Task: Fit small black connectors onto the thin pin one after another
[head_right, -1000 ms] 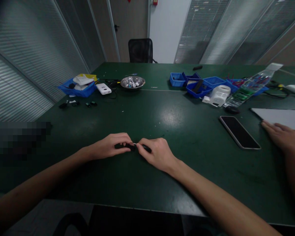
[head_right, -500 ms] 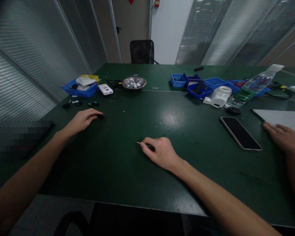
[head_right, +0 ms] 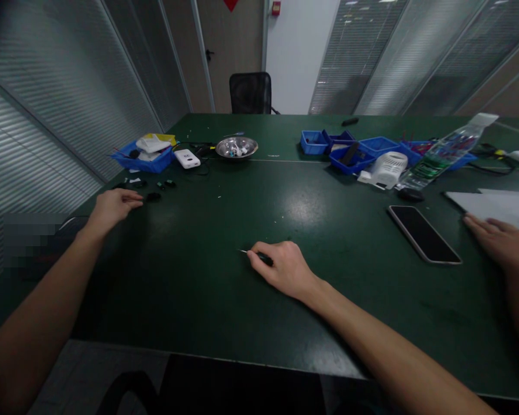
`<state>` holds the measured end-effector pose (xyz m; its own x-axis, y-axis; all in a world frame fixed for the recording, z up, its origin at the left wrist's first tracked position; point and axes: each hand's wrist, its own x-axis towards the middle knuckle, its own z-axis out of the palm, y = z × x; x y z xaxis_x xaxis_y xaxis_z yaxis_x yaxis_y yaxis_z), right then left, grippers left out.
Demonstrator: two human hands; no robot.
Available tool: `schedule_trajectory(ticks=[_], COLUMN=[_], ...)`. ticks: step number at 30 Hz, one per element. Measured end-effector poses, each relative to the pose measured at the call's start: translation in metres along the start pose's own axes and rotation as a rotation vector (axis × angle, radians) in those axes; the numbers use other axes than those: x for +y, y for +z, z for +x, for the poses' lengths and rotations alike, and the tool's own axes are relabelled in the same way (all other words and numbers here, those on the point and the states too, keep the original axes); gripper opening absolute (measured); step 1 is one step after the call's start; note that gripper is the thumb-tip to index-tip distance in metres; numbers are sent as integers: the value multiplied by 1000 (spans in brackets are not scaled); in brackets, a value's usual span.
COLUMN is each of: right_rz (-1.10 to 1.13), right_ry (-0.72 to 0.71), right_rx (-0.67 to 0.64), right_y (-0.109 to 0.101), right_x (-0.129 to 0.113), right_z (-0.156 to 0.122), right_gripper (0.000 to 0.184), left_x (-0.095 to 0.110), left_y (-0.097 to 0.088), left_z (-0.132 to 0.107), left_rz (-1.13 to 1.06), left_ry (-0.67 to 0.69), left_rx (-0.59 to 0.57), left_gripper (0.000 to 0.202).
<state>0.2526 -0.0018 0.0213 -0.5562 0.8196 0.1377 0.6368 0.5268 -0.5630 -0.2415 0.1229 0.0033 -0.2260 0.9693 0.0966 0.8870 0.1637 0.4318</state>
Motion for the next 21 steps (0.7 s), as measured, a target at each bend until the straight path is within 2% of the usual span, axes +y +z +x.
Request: schedule_trajectory(ticks=[4, 7, 10, 13, 17, 21], right_rz=[-9, -5, -7, -10, -10, -12], right_ry=[10, 11, 15, 11, 3, 6], right_rx=[3, -2, -2, -6, -11, -19], right_y=[0, 0, 0, -1, -1, -1], right_x=[0, -1, -1, -1, -1, -1], right_z=[-1, -1, -1, 0, 0, 0], right_gripper=[39, 38, 38, 39, 39, 39], left_x=[2, 14, 27, 34, 30, 21], left_y=[-3, 0, 4, 5, 6, 12], left_z=[-3, -10, -17, -20, -16, -8], left_rz=[-10, -56, -121, -112, -92, -161], left_ry=[-19, 66, 145, 168, 187, 88], left_rx=[81, 181, 196, 216, 259, 219], left_gripper=[25, 26, 29, 32, 30, 36])
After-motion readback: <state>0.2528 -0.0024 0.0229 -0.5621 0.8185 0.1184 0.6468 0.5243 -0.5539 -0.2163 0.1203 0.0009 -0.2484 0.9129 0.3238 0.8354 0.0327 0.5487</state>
